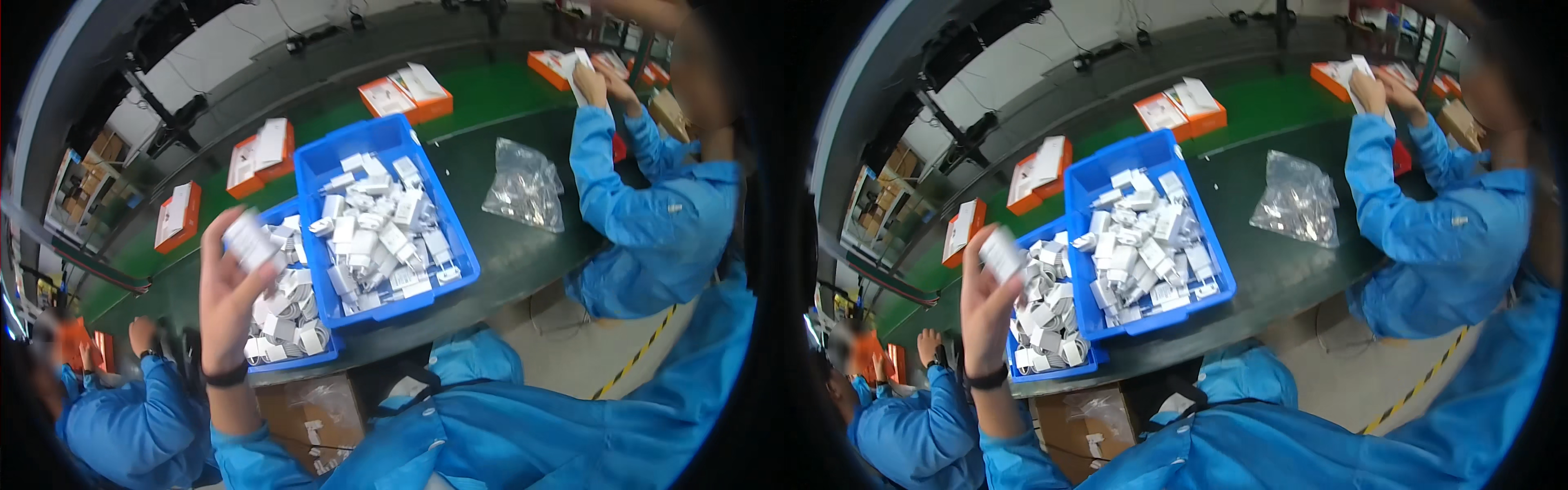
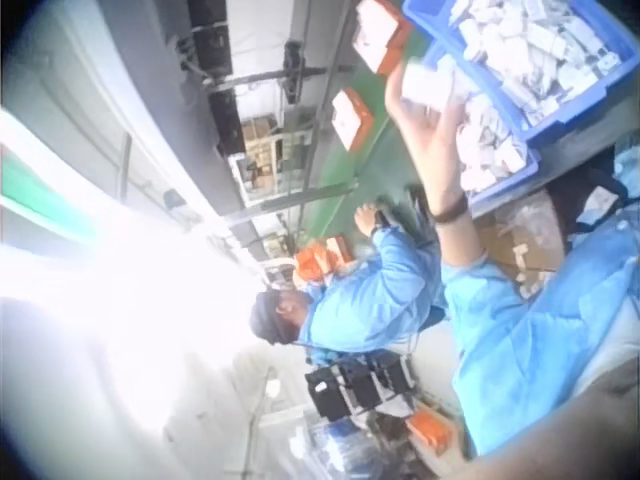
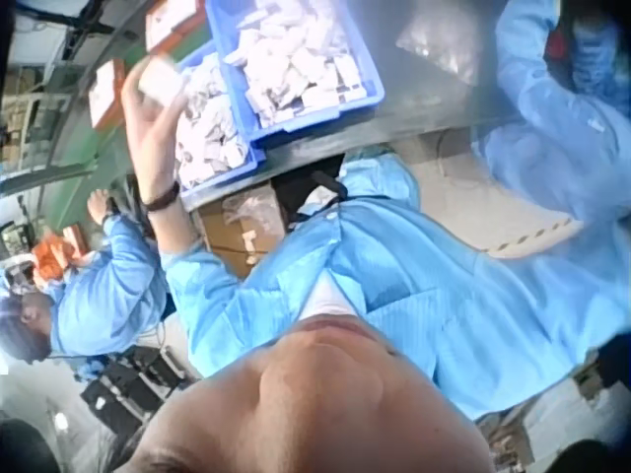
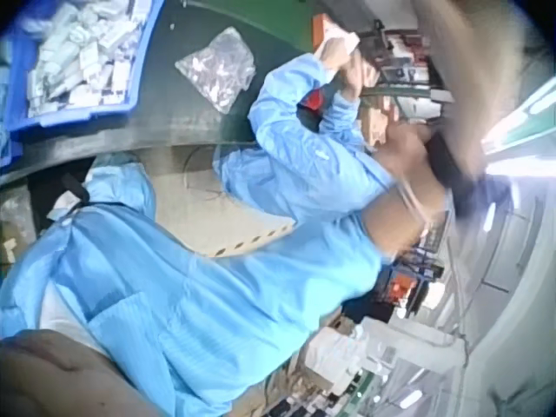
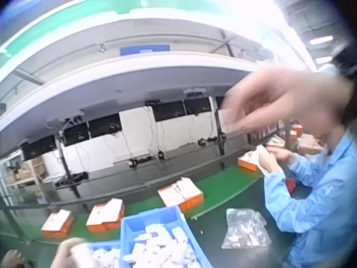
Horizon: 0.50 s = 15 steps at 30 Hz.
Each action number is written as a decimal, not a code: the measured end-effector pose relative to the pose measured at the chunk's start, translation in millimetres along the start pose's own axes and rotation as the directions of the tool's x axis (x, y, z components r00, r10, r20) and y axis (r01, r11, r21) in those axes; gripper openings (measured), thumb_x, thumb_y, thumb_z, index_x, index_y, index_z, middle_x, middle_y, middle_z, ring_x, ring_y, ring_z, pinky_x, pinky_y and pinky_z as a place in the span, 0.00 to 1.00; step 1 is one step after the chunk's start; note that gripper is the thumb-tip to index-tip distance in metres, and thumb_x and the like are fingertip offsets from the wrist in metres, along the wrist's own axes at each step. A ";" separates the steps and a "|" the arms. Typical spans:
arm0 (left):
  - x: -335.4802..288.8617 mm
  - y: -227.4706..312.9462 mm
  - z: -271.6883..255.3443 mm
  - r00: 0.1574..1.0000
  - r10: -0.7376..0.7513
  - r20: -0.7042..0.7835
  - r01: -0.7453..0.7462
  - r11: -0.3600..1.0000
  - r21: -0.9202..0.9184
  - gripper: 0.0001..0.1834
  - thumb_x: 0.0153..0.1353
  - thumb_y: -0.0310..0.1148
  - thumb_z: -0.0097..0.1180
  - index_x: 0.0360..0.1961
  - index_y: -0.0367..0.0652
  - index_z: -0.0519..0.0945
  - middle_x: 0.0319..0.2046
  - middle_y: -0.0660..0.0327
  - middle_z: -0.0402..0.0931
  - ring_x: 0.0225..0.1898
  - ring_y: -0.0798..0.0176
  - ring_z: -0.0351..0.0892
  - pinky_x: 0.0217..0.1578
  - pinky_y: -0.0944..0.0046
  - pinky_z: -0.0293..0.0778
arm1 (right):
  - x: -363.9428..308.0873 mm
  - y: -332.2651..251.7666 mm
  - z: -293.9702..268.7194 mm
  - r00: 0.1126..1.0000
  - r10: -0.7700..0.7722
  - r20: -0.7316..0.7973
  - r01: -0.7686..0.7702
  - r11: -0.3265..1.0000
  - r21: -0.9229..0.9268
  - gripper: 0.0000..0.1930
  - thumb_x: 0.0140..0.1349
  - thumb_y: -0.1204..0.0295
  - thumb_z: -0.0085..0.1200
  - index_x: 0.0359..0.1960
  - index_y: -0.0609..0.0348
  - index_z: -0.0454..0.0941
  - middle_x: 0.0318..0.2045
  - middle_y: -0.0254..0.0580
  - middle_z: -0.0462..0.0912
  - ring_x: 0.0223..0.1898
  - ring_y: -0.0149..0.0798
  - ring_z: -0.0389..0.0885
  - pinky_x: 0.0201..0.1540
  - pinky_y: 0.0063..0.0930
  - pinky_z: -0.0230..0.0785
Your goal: Picking up power adapters and cables from a bin and placing them into orange packaging boxes on a conveyor belt.
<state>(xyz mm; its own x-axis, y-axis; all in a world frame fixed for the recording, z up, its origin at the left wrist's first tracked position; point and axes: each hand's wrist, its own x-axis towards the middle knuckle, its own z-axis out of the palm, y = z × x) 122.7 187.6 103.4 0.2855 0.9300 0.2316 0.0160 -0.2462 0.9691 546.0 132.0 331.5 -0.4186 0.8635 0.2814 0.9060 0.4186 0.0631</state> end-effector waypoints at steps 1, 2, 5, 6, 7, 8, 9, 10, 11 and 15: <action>22.4 3.5 14.6 0.997 0.032 0.070 -0.031 0.999 -0.023 0.38 0.60 0.23 0.59 0.69 0.42 0.55 0.43 0.59 0.77 0.37 0.70 0.78 0.33 0.71 0.73 | 34.7 -20.1 41.9 0.983 -0.178 -0.038 0.181 0.977 0.114 0.18 0.64 0.67 0.56 0.53 0.62 0.76 0.43 0.53 0.81 0.43 0.43 0.83 0.43 0.35 0.78; 39.3 6.4 26.5 0.996 0.060 0.067 -0.060 0.998 -0.002 0.37 0.61 0.23 0.59 0.69 0.41 0.56 0.44 0.58 0.77 0.39 0.69 0.78 0.34 0.71 0.73 | 82.2 -29.3 94.9 0.927 -0.364 -0.088 0.375 0.897 0.234 0.23 0.62 0.63 0.58 0.57 0.60 0.74 0.47 0.54 0.79 0.47 0.46 0.81 0.46 0.37 0.77; 90.1 -0.4 55.5 0.974 0.182 0.132 -0.170 0.980 -0.101 0.33 0.64 0.23 0.56 0.68 0.40 0.57 0.45 0.57 0.77 0.42 0.68 0.79 0.36 0.70 0.73 | 147.7 -64.2 193.4 0.736 -0.604 -0.306 0.654 0.750 0.092 0.28 0.57 0.64 0.64 0.59 0.57 0.73 0.47 0.48 0.79 0.44 0.45 0.82 0.43 0.35 0.79; 104.1 -9.6 55.2 0.979 0.171 0.113 -0.157 0.980 -0.121 0.34 0.65 0.23 0.55 0.69 0.40 0.56 0.45 0.57 0.77 0.42 0.67 0.79 0.37 0.69 0.73 | 155.7 -67.1 200.7 0.787 -0.556 -0.268 0.605 0.781 0.154 0.28 0.57 0.63 0.64 0.59 0.56 0.73 0.48 0.48 0.79 0.44 0.46 0.83 0.43 0.36 0.79; 115.7 -17.2 52.9 0.983 0.156 0.096 -0.142 0.980 -0.142 0.34 0.66 0.23 0.55 0.70 0.40 0.55 0.45 0.57 0.77 0.42 0.67 0.79 0.37 0.69 0.73 | 163.9 -65.0 206.1 0.833 -0.506 -0.223 0.548 0.808 0.215 0.28 0.57 0.63 0.65 0.59 0.56 0.73 0.48 0.48 0.79 0.43 0.46 0.83 0.43 0.36 0.79; 124.5 -20.6 53.1 0.983 0.155 0.098 -0.145 0.984 -0.105 0.34 0.66 0.23 0.55 0.70 0.39 0.55 0.44 0.57 0.77 0.42 0.67 0.79 0.38 0.68 0.72 | 169.3 -59.7 205.1 0.866 -0.472 -0.165 0.500 0.826 0.258 0.29 0.56 0.63 0.65 0.59 0.56 0.73 0.48 0.48 0.78 0.42 0.47 0.83 0.43 0.35 0.79; 133.3 -26.7 53.8 0.983 0.156 0.101 -0.148 0.986 -0.079 0.34 0.66 0.23 0.54 0.71 0.39 0.55 0.45 0.58 0.76 0.42 0.68 0.78 0.38 0.68 0.72 | 176.5 -55.9 206.8 0.862 -0.479 -0.164 0.506 0.823 0.259 0.29 0.56 0.63 0.65 0.59 0.56 0.73 0.48 0.48 0.78 0.42 0.47 0.83 0.43 0.35 0.79; 138.9 -31.8 54.6 0.982 0.157 0.106 -0.148 0.985 -0.086 0.34 0.67 0.23 0.53 0.71 0.39 0.54 0.46 0.58 0.75 0.43 0.68 0.77 0.39 0.68 0.72 | 183.4 -52.3 209.3 0.877 -0.460 -0.139 0.479 0.816 0.323 0.29 0.54 0.64 0.65 0.58 0.59 0.74 0.47 0.51 0.79 0.45 0.50 0.81 0.47 0.38 0.76; 143.7 -35.8 55.9 0.982 0.152 0.109 -0.142 0.985 -0.094 0.35 0.67 0.23 0.53 0.72 0.39 0.53 0.48 0.58 0.75 0.44 0.69 0.77 0.40 0.67 0.72 | 190.3 -48.1 213.7 0.891 -0.441 -0.110 0.447 0.805 0.391 0.28 0.52 0.65 0.65 0.56 0.61 0.76 0.46 0.54 0.80 0.49 0.54 0.79 0.51 0.42 0.73; 171.8 -54.2 45.2 0.983 0.114 0.148 -0.099 0.990 -0.105 0.37 0.68 0.25 0.52 0.74 0.41 0.50 0.54 0.57 0.72 0.49 0.68 0.75 0.45 0.66 0.72 | 222.1 -23.1 236.6 0.859 -0.501 -0.109 0.501 0.776 0.382 0.25 0.50 0.66 0.65 0.50 0.66 0.78 0.42 0.55 0.82 0.45 0.55 0.80 0.48 0.41 0.74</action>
<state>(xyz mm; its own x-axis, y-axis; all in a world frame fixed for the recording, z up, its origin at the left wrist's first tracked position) 214.2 348.4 86.8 0.4236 0.8455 0.3252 -0.1132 -0.3067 0.9450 417.1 380.7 166.0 -0.8061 0.5014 0.3144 0.4696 0.8652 -0.1760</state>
